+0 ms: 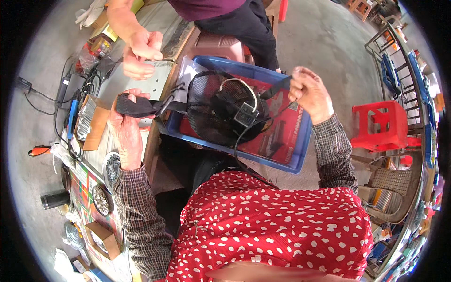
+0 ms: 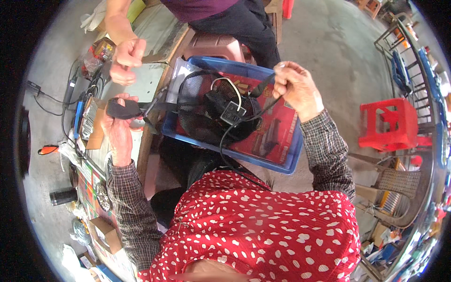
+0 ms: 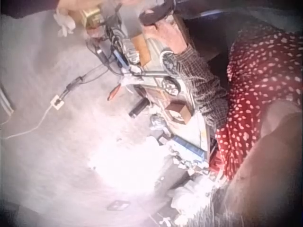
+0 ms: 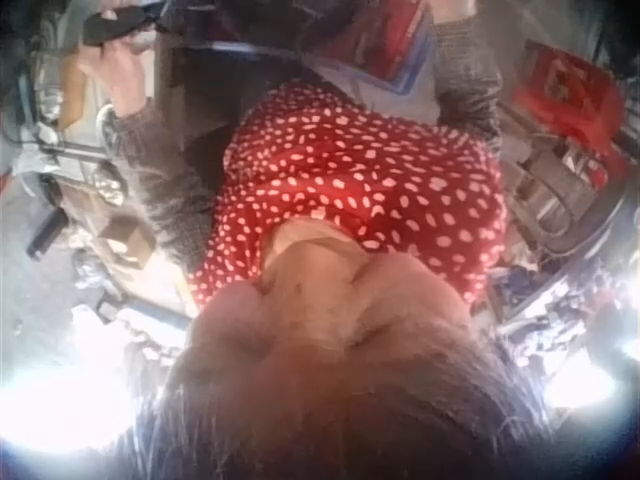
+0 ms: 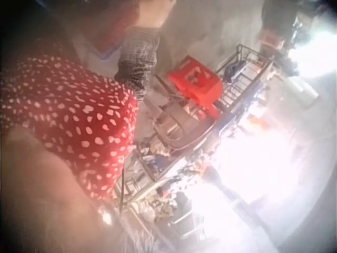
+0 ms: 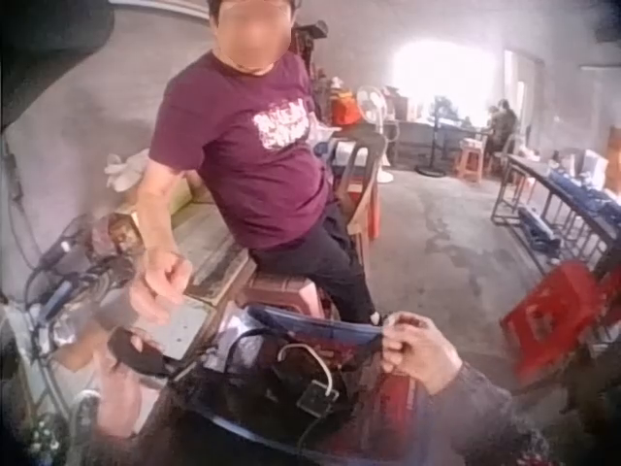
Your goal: The person assembles small metal pins and a black strap component by hand at a workbench.
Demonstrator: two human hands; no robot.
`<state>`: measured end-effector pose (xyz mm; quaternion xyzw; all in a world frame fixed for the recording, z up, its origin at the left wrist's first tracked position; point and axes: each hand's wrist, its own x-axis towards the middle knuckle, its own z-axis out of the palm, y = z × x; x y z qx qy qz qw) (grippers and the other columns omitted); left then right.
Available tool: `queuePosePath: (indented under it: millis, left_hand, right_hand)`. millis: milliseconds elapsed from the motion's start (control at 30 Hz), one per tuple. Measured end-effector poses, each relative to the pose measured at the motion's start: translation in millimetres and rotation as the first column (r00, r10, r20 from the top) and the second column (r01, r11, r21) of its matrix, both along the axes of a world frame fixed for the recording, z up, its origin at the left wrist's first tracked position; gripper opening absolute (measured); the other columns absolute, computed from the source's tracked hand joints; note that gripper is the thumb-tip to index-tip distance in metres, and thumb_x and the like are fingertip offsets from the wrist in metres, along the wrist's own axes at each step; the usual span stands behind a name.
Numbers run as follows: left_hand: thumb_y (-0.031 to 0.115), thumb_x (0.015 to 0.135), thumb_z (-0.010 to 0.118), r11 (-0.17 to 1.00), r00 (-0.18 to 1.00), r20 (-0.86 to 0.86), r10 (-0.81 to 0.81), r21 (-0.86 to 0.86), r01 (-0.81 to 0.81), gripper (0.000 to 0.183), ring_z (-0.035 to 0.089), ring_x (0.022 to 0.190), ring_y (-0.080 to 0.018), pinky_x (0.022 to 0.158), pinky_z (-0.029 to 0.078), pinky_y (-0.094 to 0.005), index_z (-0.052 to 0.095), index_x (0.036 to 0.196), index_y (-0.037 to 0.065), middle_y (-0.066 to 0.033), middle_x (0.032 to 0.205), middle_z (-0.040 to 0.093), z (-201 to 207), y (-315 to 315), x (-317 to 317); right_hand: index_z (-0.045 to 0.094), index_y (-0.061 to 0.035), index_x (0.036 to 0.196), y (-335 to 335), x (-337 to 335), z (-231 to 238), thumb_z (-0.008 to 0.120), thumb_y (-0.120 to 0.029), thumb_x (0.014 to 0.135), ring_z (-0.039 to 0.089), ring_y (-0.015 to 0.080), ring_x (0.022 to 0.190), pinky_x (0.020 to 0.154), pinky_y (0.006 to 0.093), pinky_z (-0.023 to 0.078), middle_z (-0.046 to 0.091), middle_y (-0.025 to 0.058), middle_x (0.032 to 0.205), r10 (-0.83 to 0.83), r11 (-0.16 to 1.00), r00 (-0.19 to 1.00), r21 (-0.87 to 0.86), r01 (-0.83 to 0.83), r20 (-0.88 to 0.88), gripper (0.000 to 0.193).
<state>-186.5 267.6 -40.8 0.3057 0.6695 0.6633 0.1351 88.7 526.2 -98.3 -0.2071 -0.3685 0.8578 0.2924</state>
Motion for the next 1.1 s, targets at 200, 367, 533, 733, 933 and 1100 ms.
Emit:
queuePosePath:
  millis: [200, 367, 533, 733, 933, 1100]
  left_hand:
    - [0.026, 0.092, 0.056, 0.997, 0.994, -0.105, -0.021, -0.071, 0.013, 0.024, 0.058, 0.069, -0.0078, 0.054, 0.047, -0.0200, 0.058, 0.094, 0.003, -0.0064, 0.085, 0.063, -13.7, -15.5, -10.5]
    - [0.016, 0.091, 0.057, 0.991, 1.000, 0.021, -0.014, -0.133, 0.017, 0.014, 0.055, 0.067, -0.0060, 0.053, 0.045, -0.0188, 0.059, 0.092, 0.003, -0.0032, 0.082, 0.061, -14.1, -21.2, -8.7]
    - [0.005, 0.087, 0.059, 0.920, 0.935, -0.334, -0.116, -0.390, -0.025, 0.006, 0.051, 0.062, -0.0054, 0.052, 0.043, -0.0183, 0.062, 0.092, 0.004, -0.0008, 0.079, 0.058, -17.5, -33.3, -1.0]
    - [-0.006, 0.079, 0.061, 0.942, 0.986, -0.103, -0.134, -0.322, 0.095, 0.020, 0.053, 0.066, -0.0051, 0.055, 0.046, -0.0191, 0.062, 0.096, 0.005, -0.0015, 0.094, 0.061, -24.8, -45.6, -6.2]
    - [-0.017, 0.067, 0.061, 0.942, 0.972, -0.156, -0.173, -0.316, 0.117, 0.038, 0.051, 0.069, -0.0030, 0.059, 0.045, -0.0173, 0.059, 0.099, 0.005, -0.0026, 0.107, 0.058, -33.7, -50.1, 5.8]
    - [-0.012, 0.069, 0.064, 0.871, 0.943, -0.264, -0.201, -0.489, 0.049, 0.036, 0.051, 0.070, -0.0042, 0.064, 0.044, -0.0185, 0.057, 0.100, 0.006, 0.0016, 0.101, 0.058, -32.7, -60.0, 15.5]
  right_hand:
    - [0.055, -0.0063, 0.095, 6.6, 1.6, 21.5, 0.057, -0.015, 0.087, 0.058, 0.0226, 0.069, 0.064, 0.0349, 0.050, 0.058, 0.0086, 0.077, -0.082, 0.992, 0.968, 0.074, 0.102, -0.236, 0.012]
    - [0.053, -0.0058, 0.103, 6.0, -0.6, 27.4, 0.055, -0.019, 0.088, 0.059, 0.0222, 0.067, 0.065, 0.0341, 0.049, 0.061, 0.0133, 0.089, -0.001, 0.988, 0.960, 0.149, 0.044, -0.280, 0.020]
    - [0.052, -0.0071, 0.107, 8.1, 3.2, 29.8, 0.052, -0.023, 0.089, 0.058, 0.0194, 0.062, 0.068, 0.0328, 0.050, 0.058, 0.0158, 0.105, 0.042, 0.973, 0.955, 0.229, 0.028, -0.294, 0.024]
    - [0.053, -0.0085, 0.104, 26.3, 2.5, 24.7, 0.054, -0.020, 0.088, 0.055, 0.0170, 0.066, 0.068, 0.0326, 0.047, 0.059, 0.0114, 0.099, -0.045, 0.971, 0.965, 0.216, 0.103, -0.258, 0.020]
    - [0.057, -0.0078, 0.093, 47.9, 11.8, -6.1, 0.059, -0.016, 0.085, 0.048, 0.0148, 0.061, 0.056, 0.0290, 0.040, 0.056, 0.0049, 0.078, -0.250, 0.944, 0.961, 0.192, 0.269, -0.115, 0.012]
    - [0.058, -0.0051, 0.093, 49.5, 13.4, -15.7, 0.061, -0.010, 0.083, 0.049, 0.0153, 0.056, 0.052, 0.0274, 0.040, 0.055, 0.0053, 0.075, -0.289, 0.933, 0.957, 0.225, 0.282, -0.002, 0.012]
